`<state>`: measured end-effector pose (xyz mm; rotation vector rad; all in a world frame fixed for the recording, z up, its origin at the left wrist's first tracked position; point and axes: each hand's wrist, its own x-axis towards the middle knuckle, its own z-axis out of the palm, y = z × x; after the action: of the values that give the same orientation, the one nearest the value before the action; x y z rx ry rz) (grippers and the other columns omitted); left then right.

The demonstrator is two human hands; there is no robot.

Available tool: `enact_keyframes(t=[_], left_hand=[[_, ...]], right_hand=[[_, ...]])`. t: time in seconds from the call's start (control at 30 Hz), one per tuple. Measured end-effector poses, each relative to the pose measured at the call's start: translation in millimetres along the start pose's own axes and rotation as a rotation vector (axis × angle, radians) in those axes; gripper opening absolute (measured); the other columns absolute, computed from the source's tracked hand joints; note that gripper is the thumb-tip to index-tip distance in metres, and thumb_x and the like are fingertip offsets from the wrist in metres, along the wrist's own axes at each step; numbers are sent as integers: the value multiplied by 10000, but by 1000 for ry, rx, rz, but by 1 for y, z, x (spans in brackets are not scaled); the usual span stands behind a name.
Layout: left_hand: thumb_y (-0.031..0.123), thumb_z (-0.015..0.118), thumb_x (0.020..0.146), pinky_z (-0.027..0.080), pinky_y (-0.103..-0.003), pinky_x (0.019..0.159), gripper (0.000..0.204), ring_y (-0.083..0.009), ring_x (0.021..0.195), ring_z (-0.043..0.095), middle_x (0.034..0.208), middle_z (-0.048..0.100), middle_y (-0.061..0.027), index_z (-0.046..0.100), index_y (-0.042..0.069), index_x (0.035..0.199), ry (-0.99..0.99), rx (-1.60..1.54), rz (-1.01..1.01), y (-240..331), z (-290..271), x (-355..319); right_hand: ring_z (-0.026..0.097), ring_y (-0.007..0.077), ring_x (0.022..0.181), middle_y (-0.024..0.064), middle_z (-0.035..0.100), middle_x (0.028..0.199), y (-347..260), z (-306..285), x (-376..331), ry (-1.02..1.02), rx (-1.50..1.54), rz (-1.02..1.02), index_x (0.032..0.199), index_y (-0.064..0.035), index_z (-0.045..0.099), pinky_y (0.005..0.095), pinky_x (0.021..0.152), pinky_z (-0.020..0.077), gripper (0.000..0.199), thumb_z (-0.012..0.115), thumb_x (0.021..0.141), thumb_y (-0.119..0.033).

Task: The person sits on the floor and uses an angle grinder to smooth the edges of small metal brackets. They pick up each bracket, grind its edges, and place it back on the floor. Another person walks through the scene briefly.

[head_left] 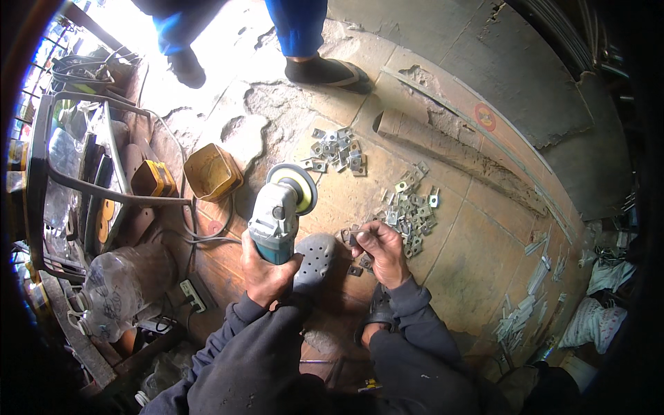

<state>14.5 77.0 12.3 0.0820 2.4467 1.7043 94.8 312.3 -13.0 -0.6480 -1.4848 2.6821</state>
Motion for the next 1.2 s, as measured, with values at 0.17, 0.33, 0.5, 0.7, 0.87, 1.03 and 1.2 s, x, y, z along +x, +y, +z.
enact_keyframes(t=[0.17,0.33,0.5,0.7,0.87,1.03,1.2], left_hand=[[122,889,671,558,-396,929,781,-264,1034,694,1146,685,-157,498,-2,1336,-8,29,13,-4,-8,2],[151,895,666,558,-400,956,803,-280,1073,713,1147,698,-175,505,1,1352,-121,152,87,-1,-16,2],[161,893,652,546,-401,971,830,-303,1088,700,1177,686,-189,505,-6,1367,-247,73,50,-1,-12,4],[166,890,645,531,-397,987,840,-299,1095,688,1163,685,-188,504,-24,1366,-329,52,42,1,-10,8],[170,892,645,536,-400,976,842,-303,1080,696,1143,693,-193,501,-27,1364,-369,25,55,2,-7,10],[177,897,645,550,-418,946,810,-314,1037,713,1107,704,-204,511,-12,1332,-340,89,61,2,-1,16],[178,900,642,544,-409,954,794,-292,1046,698,1134,694,-184,524,-10,1316,-299,34,103,1,-5,18]], right_hand=[[651,90,704,36,745,932,15,3,8,107,-70,244,1097,-4,747,242,664,528,243,774,1004,-227],[659,107,743,38,761,954,8,7,8,213,170,333,1125,-44,754,266,694,541,191,745,1021,-204],[575,102,734,17,715,962,2,6,11,227,376,365,1188,-66,740,288,672,506,233,749,1020,-228],[558,103,722,13,691,937,2,3,9,168,455,395,1160,-58,740,322,687,502,205,746,1021,-208],[576,88,697,11,686,895,3,5,8,162,400,378,1120,-14,740,300,670,495,234,780,999,-211],[545,78,717,14,693,961,6,4,1,104,411,432,1152,-62,732,309,703,488,204,757,1008,-204],[541,76,714,15,693,986,6,1,3,108,514,486,1144,-73,721,307,706,482,215,749,1013,-242]])
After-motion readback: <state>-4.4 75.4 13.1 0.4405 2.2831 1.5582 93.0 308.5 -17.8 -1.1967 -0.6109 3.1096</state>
